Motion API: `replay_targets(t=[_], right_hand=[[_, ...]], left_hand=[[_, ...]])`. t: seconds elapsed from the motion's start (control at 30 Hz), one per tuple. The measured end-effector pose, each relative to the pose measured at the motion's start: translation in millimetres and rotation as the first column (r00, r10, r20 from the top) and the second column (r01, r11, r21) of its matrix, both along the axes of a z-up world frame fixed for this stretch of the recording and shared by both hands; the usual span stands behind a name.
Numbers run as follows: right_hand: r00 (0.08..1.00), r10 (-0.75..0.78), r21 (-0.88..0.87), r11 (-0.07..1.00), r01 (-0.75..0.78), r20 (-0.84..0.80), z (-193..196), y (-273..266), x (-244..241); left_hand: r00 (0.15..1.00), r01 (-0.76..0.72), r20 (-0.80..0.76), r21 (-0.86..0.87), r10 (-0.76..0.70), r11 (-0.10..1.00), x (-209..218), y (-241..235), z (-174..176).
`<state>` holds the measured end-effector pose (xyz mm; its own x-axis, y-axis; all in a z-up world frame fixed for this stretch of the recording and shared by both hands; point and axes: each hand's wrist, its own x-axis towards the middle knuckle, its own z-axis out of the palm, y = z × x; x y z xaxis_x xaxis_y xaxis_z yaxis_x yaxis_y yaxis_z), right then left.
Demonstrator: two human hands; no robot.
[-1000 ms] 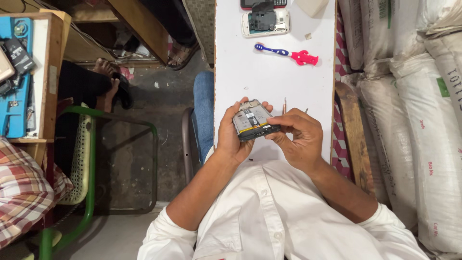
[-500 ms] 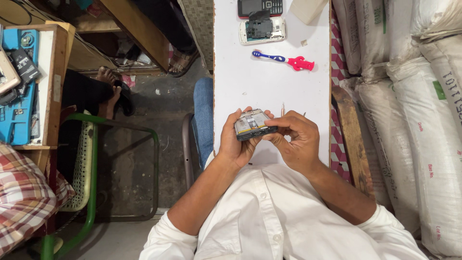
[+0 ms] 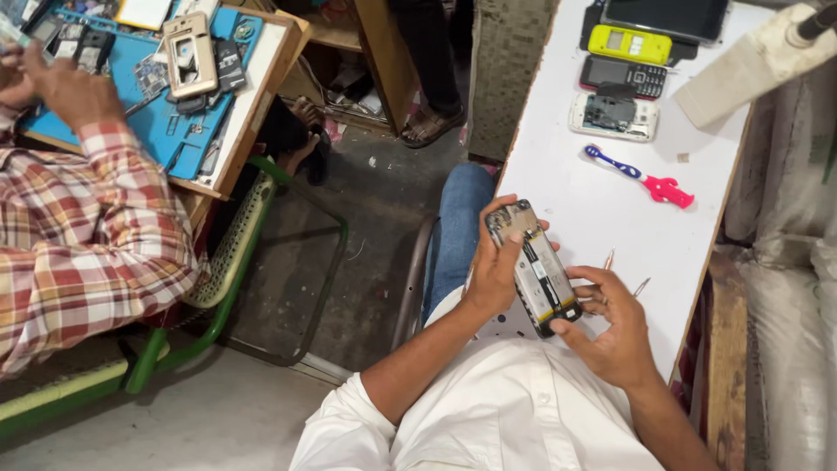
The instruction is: The person cleans the internal components of a disassembled smartphone using a dropper and a toothbrush, then reconnects the battery and connects a charging cable to test the device.
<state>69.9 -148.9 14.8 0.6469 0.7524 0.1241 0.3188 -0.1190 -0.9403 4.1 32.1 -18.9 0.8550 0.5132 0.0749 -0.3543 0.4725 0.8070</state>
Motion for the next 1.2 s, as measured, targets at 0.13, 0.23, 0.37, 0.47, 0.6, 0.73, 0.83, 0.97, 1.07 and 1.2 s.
replay_targets(t=[0.13,0.23,0.37,0.47,0.6,0.73,0.83,0.97,1.07,1.2], right_hand=[[1.000,0.011,-0.114,0.993,-0.009,0.009,7.4,21.5,-4.3],[1.000,0.019,-0.178,0.984,-0.015,0.019,11.4,35.5,-5.8],[1.000,-0.022,-0.171,0.985,0.026,0.020,8.8,43.9,-0.7],[1.000,0.002,-0.075,0.997,0.000,0.020,1.8,44.1,4.8],[1.000,0.006,-0.007,1.000,-0.006,-0.021,-6.7,43.9,13.8],[0.998,-0.048,-0.035,0.998,0.047,-0.030,-10.5,41.6,20.1],[0.996,-0.089,-0.057,0.995,0.088,-0.024,-13.9,35.2,15.6],[0.989,-0.147,-0.116,0.983,0.142,-0.029,-13.6,26.2,11.2],[0.980,-0.197,-0.208,0.959,0.193,0.002,-11.5,23.3,7.9],[0.984,-0.180,-0.156,0.971,0.179,0.007,-12.2,27.5,7.6]], left_hand=[[0.995,-0.092,0.004,0.385,0.098,0.918,-8.5,-3.2,7.6],[0.993,-0.089,-0.019,0.518,0.115,0.851,-8.3,0.5,12.9],[0.995,-0.044,-0.050,0.563,0.086,0.825,-5.9,7.9,18.4],[1.000,0.004,-0.022,0.599,0.012,0.801,-6.0,17.8,18.6],[0.999,0.044,-0.041,0.629,-0.023,0.776,-3.3,31.6,12.4],[0.999,0.010,-0.042,0.575,0.018,0.818,4.0,58.3,-4.1],[0.994,-0.103,0.073,0.439,0.079,0.892,15.8,107.2,-19.8],[0.966,-0.228,-0.139,-0.075,0.217,0.971,36.0,219.4,-26.6],[0.932,-0.344,-0.164,-0.128,0.322,0.930,42.6,298.1,-27.6],[0.857,-0.483,-0.254,-0.094,0.448,0.871,48.0,367.8,-47.9]])
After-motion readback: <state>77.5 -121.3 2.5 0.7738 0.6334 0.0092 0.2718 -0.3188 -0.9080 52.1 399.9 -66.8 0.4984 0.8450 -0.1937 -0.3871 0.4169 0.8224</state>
